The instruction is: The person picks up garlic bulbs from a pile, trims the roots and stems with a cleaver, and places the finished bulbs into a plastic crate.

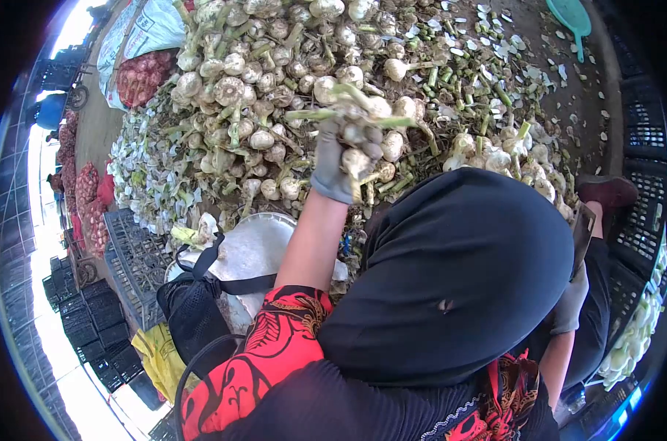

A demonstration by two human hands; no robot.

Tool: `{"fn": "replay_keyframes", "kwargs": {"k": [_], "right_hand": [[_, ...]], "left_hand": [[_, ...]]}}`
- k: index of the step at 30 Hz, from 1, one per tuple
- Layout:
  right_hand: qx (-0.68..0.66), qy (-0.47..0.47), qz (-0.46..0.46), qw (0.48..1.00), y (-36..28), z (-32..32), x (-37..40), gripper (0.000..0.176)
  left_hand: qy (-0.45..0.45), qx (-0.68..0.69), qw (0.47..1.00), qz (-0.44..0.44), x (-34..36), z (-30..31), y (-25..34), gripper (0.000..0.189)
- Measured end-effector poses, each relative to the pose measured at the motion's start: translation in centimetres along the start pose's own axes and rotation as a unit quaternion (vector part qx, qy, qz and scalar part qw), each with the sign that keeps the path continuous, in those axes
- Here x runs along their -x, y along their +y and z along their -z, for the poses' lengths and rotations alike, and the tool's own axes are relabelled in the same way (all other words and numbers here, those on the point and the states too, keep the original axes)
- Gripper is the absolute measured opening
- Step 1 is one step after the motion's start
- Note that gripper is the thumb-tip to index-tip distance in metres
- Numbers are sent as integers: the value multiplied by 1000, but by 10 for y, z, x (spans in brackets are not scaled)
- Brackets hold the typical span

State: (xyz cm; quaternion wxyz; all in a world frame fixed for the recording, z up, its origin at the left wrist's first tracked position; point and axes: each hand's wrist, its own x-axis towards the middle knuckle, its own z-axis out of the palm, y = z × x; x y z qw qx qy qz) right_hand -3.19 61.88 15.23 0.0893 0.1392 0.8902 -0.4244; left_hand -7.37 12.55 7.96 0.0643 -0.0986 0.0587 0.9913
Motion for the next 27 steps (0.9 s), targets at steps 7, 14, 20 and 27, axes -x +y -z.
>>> {"fn": "replay_keyframes", "kwargs": {"k": [7, 14, 20, 27], "right_hand": [[-42, 14, -14, 999, 9, 8, 5, 32], [-57, 53, 35, 996, 7, 5, 7, 30], [-72, 50, 28, 996, -1, 11, 14, 33], [-39, 32, 59, 997, 1, 17, 10, 37]], "left_hand": [[3, -138, 990, -36, 6, -36, -30, 49], [-54, -57, 997, -10, 5, -33, -39, 48], [17, -177, 983, -39, 40, -37, -37, 39], [9, -300, 954, 17, 86, -50, -34, 43]]}}
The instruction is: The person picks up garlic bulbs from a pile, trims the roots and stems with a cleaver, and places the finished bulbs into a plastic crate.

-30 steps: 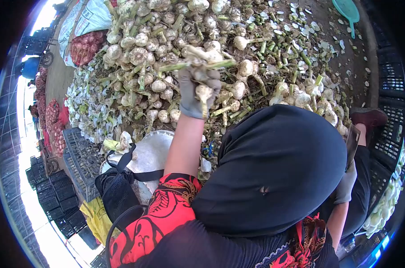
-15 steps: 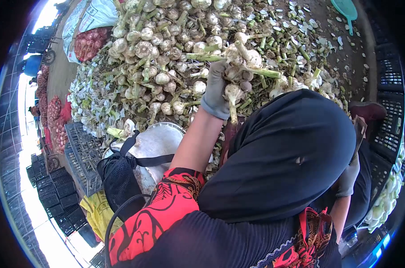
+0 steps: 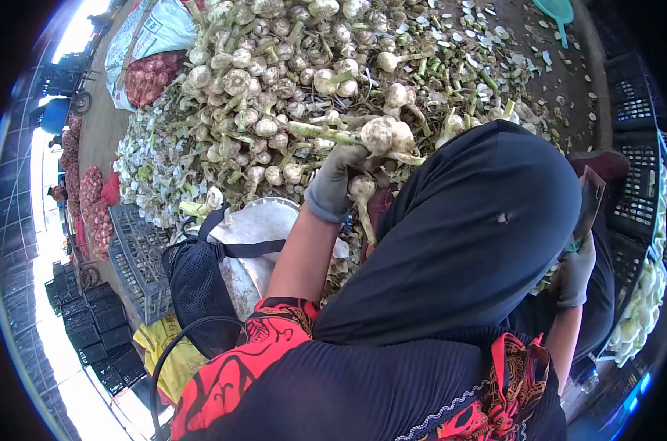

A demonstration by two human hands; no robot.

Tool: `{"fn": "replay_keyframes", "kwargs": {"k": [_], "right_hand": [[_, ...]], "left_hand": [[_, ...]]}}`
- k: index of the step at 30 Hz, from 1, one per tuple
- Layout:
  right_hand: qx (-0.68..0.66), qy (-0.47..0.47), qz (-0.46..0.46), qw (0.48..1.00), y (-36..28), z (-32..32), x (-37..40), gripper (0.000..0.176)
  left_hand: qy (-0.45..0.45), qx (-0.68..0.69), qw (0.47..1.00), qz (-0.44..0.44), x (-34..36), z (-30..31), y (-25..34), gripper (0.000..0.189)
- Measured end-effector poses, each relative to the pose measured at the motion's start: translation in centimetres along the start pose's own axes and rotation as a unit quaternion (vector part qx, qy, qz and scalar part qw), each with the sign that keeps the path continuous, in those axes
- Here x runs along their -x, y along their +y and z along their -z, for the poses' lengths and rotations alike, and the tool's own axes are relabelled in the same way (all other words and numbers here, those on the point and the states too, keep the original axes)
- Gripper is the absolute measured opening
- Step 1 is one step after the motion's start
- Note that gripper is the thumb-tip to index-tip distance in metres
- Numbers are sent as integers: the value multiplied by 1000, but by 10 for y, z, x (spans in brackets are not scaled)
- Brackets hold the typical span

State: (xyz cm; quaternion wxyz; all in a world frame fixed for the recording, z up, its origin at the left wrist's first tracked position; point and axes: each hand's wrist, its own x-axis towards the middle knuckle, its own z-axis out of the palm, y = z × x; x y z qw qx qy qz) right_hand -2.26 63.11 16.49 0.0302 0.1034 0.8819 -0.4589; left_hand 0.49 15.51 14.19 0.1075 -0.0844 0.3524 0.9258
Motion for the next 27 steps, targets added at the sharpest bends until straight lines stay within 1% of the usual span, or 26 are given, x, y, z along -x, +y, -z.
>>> {"fn": "replay_keyframes", "kwargs": {"k": [1, 3, 5, 7, 9, 11, 12, 13, 15, 16, 19, 22, 25, 27], "right_hand": [[12, -5, -14, 1000, 1, 2, -1, 38], [-12, -8, -8, 1000, 5, 2, -1, 38], [-34, -9, -4, 999, 6, 0, -1, 37], [-51, -8, -5, 999, 3, -3, 1, 37], [-52, -8, -7, 999, -1, -4, 3, 38], [-48, -13, -25, 998, -6, -6, 2, 38], [-42, -18, -42, 998, -8, -5, 2, 38], [-36, -22, -60, 997, -9, -5, 2, 39], [-35, -20, -18, 999, -6, -8, 0, 39], [-35, -18, 2, 999, -3, -9, 0, 39], [-33, -29, -7, 999, 3, -5, -2, 39], [-26, -16, -16, 999, -3, -8, 0, 39], [-78, -11, -25, 997, -7, -11, 3, 39], [-62, -19, -9, 998, 1, -8, 1, 38]], "left_hand": [[-35, -7, 999, 18, 4, -9, 5, 42], [-14, -29, 998, -51, 3, -30, 2, 52], [-33, -31, 996, -78, -2, -33, 0, 56], [-52, -31, 994, -88, -9, -19, -10, 55], [-43, -10, 997, -63, -11, -18, -14, 56], [-1, 32, 999, -5, -6, -28, -12, 59], [29, -4, 1000, 3, -5, -31, -13, 72], [30, 12, 999, 1, -4, -34, -15, 71], [29, 43, 999, -6, -3, -42, -23, 71], [42, 55, 998, -8, -3, -39, -30, 73], [12, 141, 990, 14, 2, -30, -37, 74], [30, 170, 984, 38, 3, -33, -36, 74], [68, 176, 982, 27, -8, -21, -50, 74], [104, 202, 973, 37, -11, -12, -56, 69]]}}
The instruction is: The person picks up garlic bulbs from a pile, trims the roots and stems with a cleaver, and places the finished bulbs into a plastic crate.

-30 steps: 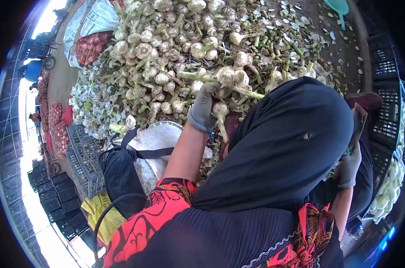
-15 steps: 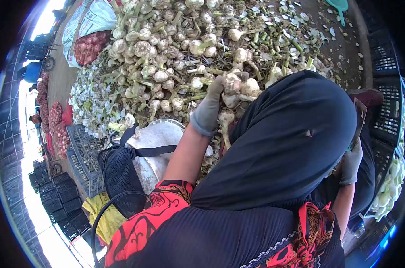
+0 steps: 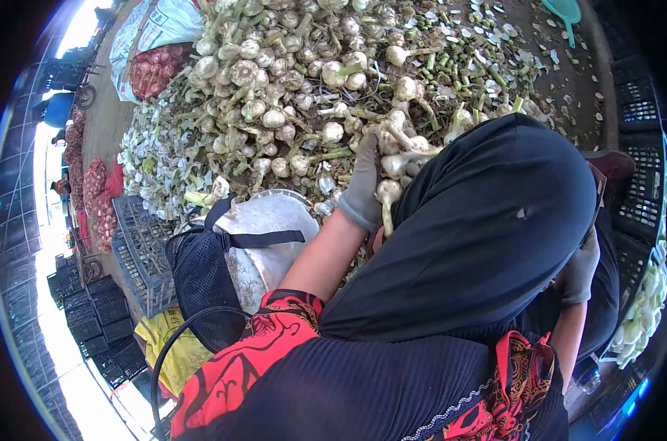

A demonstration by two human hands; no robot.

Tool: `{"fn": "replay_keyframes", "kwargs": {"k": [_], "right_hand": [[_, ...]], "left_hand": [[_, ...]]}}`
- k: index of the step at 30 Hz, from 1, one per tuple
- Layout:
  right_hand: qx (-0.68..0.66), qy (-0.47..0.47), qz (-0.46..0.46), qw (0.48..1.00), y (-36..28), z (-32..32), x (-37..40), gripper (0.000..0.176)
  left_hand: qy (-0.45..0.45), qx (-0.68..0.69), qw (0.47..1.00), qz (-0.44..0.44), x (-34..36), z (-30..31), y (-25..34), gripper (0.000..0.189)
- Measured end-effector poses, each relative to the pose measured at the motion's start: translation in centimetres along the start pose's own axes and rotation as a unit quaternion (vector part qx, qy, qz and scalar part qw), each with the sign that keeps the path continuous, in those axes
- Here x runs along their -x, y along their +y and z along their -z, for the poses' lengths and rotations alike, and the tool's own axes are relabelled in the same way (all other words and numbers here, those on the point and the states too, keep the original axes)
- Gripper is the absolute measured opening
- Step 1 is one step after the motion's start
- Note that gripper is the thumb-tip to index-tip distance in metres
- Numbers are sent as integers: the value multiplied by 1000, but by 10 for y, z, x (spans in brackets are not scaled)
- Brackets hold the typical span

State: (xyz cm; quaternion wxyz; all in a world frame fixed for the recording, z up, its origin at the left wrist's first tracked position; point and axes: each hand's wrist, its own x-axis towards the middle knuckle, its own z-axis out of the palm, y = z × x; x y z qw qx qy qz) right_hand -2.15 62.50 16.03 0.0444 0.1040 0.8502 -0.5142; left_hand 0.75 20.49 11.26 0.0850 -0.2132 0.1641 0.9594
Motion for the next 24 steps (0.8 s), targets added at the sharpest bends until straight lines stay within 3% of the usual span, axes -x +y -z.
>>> {"fn": "replay_keyframes", "kwargs": {"k": [5, 11, 13, 16, 18, 20, 24], "right_hand": [[18, 4, -5, 1000, -11, -1, 3, 37], [10, -9, 21, 1000, -10, -1, 4, 36], [39, 0, 27, 999, -17, -3, 7, 36], [-30, 1, 34, 999, -13, -4, 5, 36], [-24, -5, 20, 999, -18, -3, 5, 45], [-17, -11, 23, 1000, -18, -3, 5, 50], [30, -15, 54, 998, -18, -2, 5, 49]], "left_hand": [[151, 40, 986, -52, -11, 39, -4, 62], [162, -1, 987, -17, -3, 61, -8, 58], [160, -38, 986, -19, -1, 57, -9, 57], [159, -121, 979, -30, 19, 53, -3, 58], [196, -176, 964, -8, 40, 57, 2, 58], [225, -175, 958, -9, 66, 61, -2, 56], [123, -49, 991, -3, 107, 96, -19, 54]]}}
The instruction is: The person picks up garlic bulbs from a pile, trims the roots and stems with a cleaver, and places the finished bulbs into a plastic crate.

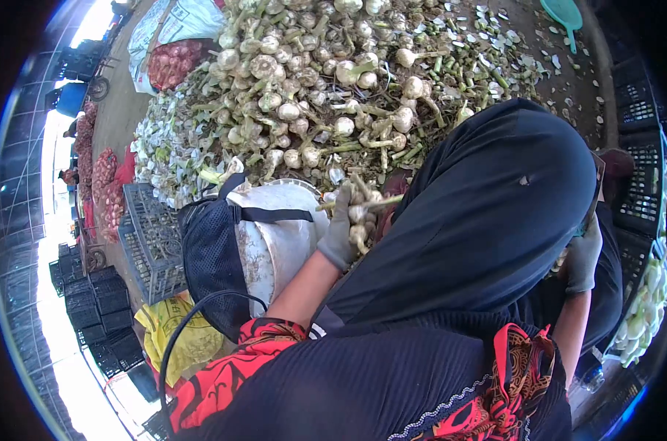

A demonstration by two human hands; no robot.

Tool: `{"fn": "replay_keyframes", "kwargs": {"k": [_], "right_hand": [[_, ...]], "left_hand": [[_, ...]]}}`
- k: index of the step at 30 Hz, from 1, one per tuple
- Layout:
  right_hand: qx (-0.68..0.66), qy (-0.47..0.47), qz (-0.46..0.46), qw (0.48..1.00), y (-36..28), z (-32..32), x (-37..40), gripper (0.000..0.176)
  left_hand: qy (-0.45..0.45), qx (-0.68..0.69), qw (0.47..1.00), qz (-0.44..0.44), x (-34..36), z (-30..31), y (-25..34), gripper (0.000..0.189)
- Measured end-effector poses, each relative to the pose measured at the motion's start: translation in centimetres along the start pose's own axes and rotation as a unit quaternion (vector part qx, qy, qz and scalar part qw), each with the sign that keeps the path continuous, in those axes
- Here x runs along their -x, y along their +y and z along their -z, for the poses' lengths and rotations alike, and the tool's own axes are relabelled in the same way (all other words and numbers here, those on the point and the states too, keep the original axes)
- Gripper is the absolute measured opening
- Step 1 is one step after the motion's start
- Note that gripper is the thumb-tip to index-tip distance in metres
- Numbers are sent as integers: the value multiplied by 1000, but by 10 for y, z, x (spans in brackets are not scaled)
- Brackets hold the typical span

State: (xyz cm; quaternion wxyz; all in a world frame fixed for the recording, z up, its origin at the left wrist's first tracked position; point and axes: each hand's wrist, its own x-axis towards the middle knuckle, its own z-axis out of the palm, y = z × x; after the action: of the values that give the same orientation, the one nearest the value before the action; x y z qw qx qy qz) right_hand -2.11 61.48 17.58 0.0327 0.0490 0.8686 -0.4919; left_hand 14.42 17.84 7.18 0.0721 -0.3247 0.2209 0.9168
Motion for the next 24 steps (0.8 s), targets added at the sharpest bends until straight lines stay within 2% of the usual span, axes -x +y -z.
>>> {"fn": "replay_keyframes", "kwargs": {"k": [3, 5, 6, 7, 9, 11, 13, 20, 21, 24], "right_hand": [[-23, -8, -20, 1000, -7, -2, 1, 39], [-29, -16, -14, 999, -5, -1, 2, 35], [-16, -19, 6, 1000, 0, 0, -1, 34], [-3, -22, 26, 999, 4, 1, -2, 34], [17, -29, 39, 999, 2, 1, 0, 36], [44, -35, 39, 998, -2, 1, 1, 36], [73, -36, 25, 996, -4, 1, 2, 34], [51, -18, 102, 993, 2, -2, -4, 33], [70, -33, 94, 993, -1, -3, -5, 33], [19, -82, 87, 993, -20, -16, -4, 35]], "left_hand": [[46, 25, 999, -2, 48, -41, -4, 50], [25, 38, 998, 44, 46, 15, -14, 44], [13, 45, 997, 67, 49, 18, -11, 41], [43, 55, 997, 41, 57, 17, -12, 34], [18, -106, 990, 87, 73, 24, 4, 34], [28, -274, 958, 77, 88, 14, -1, 31], [36, -321, 943, 76, 99, 44, -9, 33], [184, -359, 912, 81, 197, 134, -26, 39], [211, -348, 910, 77, 214, 144, -28, 40], [294, -308, 903, 61, 267, 179, -39, 43]]}}
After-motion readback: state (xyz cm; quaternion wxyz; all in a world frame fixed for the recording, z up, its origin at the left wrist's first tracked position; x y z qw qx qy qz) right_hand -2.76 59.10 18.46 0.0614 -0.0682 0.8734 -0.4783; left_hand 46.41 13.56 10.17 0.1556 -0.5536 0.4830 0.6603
